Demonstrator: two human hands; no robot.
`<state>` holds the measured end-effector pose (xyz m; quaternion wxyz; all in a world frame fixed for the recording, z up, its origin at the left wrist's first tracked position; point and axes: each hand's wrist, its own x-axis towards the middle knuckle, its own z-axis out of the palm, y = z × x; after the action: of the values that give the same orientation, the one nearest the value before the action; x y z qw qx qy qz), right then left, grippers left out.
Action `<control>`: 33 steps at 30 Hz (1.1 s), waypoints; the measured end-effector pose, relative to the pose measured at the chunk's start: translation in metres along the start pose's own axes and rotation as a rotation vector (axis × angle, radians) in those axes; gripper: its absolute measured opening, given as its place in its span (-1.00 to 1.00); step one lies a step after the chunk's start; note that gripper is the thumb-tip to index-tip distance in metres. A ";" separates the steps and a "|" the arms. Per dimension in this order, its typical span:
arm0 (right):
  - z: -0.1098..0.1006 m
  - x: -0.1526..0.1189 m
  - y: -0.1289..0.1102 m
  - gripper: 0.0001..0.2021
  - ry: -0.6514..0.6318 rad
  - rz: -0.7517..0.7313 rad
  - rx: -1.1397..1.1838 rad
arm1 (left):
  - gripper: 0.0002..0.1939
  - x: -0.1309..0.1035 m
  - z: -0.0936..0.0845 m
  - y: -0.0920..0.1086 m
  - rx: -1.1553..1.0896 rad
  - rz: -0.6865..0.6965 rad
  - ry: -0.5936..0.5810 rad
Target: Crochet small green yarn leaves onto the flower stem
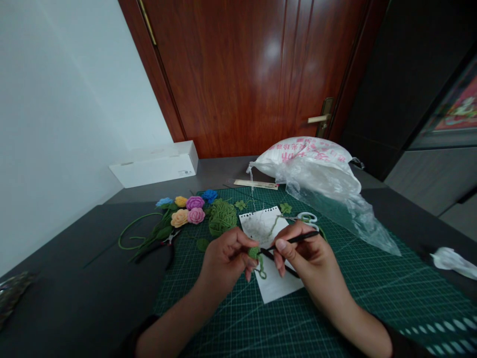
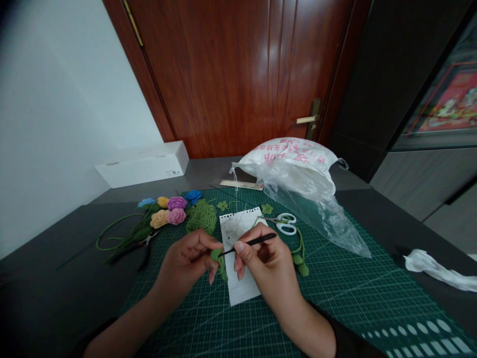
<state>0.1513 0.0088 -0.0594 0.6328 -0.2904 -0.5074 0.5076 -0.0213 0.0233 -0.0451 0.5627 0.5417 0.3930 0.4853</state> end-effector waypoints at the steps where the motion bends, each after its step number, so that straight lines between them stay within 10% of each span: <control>1: 0.000 -0.001 0.000 -0.85 -0.014 -0.033 -0.035 | -0.83 -0.001 0.000 -0.001 0.006 -0.010 0.000; 8: 0.002 -0.010 0.001 -0.85 -0.155 -0.417 -0.490 | -0.81 -0.004 0.000 -0.006 0.043 -0.040 0.007; 14: 0.003 -0.001 0.002 -0.83 0.013 -0.154 -0.173 | -0.82 0.001 0.003 -0.007 0.069 0.019 0.005; 19: 0.000 0.001 -0.007 -0.85 0.226 -0.250 -0.107 | -0.83 0.004 0.000 -0.007 0.062 0.116 0.051; 26: 0.000 0.005 0.012 -0.64 -0.075 0.090 -0.023 | -0.80 0.001 -0.006 -0.005 0.127 0.193 0.089; 33: 0.002 -0.002 0.011 -0.72 -0.095 0.012 -0.504 | -0.76 -0.001 -0.004 -0.003 0.171 0.195 0.062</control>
<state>0.1456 0.0106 -0.0694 0.5130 -0.4178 -0.6454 0.3817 -0.0254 0.0234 -0.0486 0.4522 0.6082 0.3956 0.5187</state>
